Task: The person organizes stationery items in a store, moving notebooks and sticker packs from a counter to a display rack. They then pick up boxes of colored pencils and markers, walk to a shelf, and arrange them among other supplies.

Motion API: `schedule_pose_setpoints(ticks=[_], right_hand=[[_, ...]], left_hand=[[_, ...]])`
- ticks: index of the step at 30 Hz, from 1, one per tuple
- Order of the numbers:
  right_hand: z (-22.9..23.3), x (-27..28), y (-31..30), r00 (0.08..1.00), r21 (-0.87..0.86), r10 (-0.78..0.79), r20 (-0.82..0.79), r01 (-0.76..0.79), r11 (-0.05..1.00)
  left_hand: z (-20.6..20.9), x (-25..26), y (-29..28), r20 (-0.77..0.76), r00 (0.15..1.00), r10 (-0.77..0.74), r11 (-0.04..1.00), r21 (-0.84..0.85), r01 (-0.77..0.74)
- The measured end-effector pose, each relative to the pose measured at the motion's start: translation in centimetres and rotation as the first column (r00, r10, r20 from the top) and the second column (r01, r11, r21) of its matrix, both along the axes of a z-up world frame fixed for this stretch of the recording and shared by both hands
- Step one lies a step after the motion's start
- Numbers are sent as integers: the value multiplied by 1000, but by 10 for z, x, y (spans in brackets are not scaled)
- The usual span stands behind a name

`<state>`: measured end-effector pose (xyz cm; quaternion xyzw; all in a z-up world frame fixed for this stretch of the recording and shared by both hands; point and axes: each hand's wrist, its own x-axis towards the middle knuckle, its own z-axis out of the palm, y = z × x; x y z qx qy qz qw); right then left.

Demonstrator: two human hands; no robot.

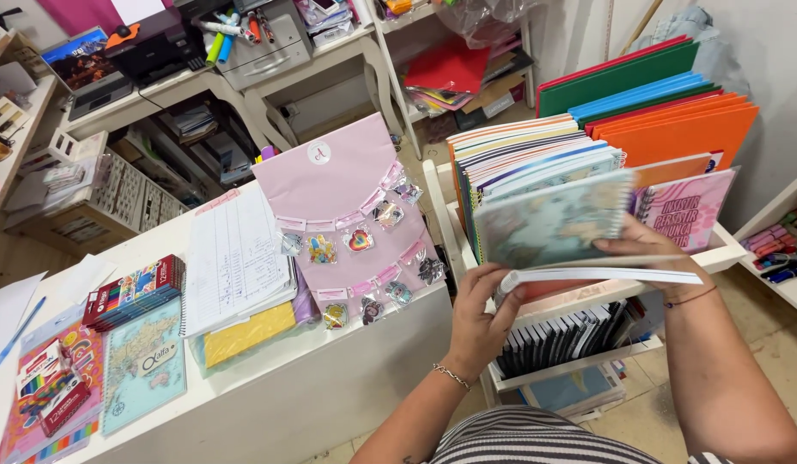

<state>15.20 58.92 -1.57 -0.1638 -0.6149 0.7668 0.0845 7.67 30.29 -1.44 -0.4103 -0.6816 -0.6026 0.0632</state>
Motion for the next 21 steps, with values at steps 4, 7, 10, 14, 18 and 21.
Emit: schedule_pose_setpoints(ticks=[4, 7, 10, 14, 18, 21], right_hand=[[-67, 3, 53, 993, -105, -79, -86, 70, 992], [-32, 20, 40, 995, 311, -67, -70, 86, 946], [-30, 21, 48, 975, 684, -202, 95, 83, 725], [-25, 15, 48, 907, 817, -326, 265, -31, 576], [39, 34, -12, 899, 738, -417, 137, 188, 648], [55, 48, -51, 890, 792, -423, -172, 380, 477]], left_hand=[[-8, -5, 5, 1, 996, 93, 995, -36, -93], [-5, -6, 8, 27, 986, 166, 986, -8, -166], [-2, -7, 8, 99, 988, 115, 993, -35, -112], [0, -10, 12, 191, 976, 101, 994, -69, -89], [5, -14, 14, 335, 932, 136, 990, -76, -117], [6, -20, 15, 347, 926, 151, 984, -142, -107]])
